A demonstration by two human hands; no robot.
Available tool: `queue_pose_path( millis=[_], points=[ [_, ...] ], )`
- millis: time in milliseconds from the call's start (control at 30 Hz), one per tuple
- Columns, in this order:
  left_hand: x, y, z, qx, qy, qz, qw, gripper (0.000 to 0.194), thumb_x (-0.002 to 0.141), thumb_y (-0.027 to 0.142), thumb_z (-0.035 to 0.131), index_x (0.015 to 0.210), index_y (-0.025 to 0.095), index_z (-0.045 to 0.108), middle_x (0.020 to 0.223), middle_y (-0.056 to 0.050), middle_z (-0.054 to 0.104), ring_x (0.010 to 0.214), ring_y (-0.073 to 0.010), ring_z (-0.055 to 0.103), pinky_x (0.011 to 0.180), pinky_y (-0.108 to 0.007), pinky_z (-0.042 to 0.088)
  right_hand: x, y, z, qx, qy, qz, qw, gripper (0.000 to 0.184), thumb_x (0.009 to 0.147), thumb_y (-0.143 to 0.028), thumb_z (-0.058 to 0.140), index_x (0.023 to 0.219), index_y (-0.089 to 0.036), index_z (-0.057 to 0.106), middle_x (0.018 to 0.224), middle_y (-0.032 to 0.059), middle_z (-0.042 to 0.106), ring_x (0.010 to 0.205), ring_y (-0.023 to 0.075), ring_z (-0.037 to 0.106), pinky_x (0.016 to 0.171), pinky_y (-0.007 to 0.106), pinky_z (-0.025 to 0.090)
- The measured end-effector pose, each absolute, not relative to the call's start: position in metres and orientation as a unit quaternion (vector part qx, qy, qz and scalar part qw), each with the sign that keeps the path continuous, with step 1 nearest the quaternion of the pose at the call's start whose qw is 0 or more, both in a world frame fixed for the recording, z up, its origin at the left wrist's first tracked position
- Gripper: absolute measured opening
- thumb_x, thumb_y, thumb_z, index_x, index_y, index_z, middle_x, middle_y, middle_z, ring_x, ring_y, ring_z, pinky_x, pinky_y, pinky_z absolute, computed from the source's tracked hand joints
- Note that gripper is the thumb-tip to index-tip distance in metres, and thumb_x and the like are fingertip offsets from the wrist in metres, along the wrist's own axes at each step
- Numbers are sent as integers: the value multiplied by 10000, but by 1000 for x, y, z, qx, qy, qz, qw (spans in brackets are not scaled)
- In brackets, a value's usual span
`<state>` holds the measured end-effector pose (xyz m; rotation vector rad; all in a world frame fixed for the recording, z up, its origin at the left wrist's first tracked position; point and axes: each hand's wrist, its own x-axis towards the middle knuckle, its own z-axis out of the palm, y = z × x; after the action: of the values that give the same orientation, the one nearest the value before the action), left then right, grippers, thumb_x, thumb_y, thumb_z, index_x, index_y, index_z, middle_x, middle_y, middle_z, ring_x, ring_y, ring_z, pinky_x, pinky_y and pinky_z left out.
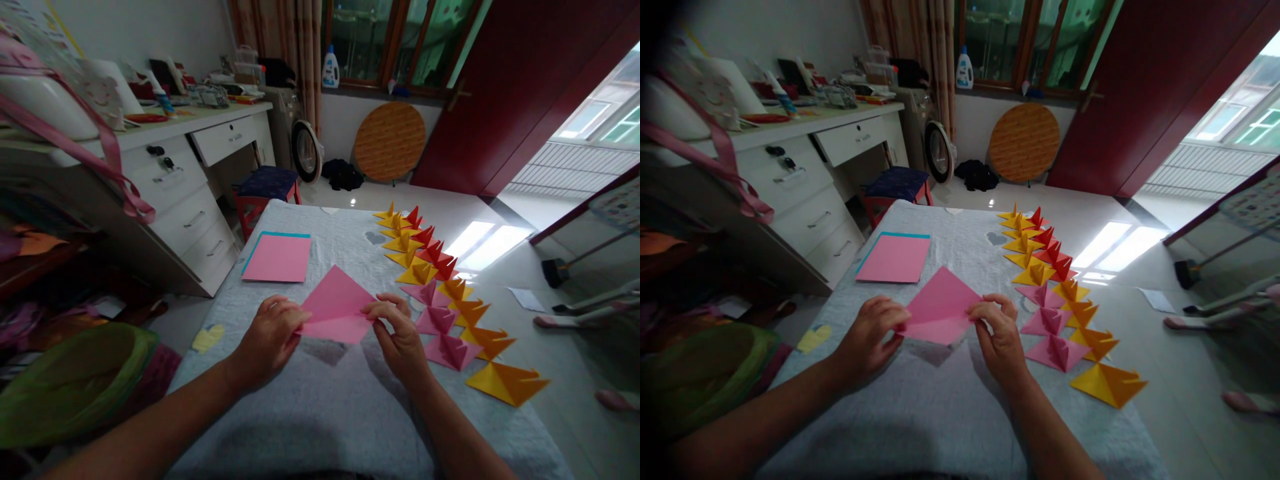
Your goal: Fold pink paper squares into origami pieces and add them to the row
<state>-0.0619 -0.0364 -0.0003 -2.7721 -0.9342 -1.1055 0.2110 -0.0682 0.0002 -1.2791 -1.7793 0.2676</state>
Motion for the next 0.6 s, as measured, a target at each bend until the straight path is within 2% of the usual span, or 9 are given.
queue_pose_path(
  millis=[167, 300, 433, 600],
  points=[
    [-62, -34, 10, -914, -223, -313, 131, 184, 916, 73, 509, 979, 213, 612, 810, -4, 640, 826, -153, 611, 981, -381, 436, 205, -72, -4, -530, -744, 10, 406, 224, 887, -104, 507, 991, -234, 657, 1164, 68, 668, 1123, 253, 521, 984, 449, 408],
    [-50, -36, 15, -911, -227, -293, 181, 169, 924, 87, 510, 986, 203, 617, 775, 0, 622, 738, -147, 591, 905, -357, 459, 196, -78, -4, -477, -795, -62, 369, 308, 920, -113, 528, 1168, -240, 658, 1287, 94, 610, 1118, 231, 529, 973, 389, 433],
    [-31, -49, 15, -918, -220, -273, 184, 165, 949, 93, 475, 943, 184, 612, 755, -5, 610, 715, -155, 588, 867, -355, 467, 191, -81, -5, -444, -830, -91, 324, 332, 952, -132, 507, 1235, -250, 634, 1358, 83, 605, 1171, 218, 542, 997, 371, 409],
    [-20, -61, 10, -935, -182, -277, 123, 166, 951, 110, 501, 1028, 172, 635, 808, -12, 667, 758, -153, 622, 932, -360, 472, 194, -78, -18, -458, -840, -80, 279, 255, 946, -189, 543, 1139, -290, 674, 1358, 17, 632, 1360, 241, 436, 1132, 455, 247]
  ],
)
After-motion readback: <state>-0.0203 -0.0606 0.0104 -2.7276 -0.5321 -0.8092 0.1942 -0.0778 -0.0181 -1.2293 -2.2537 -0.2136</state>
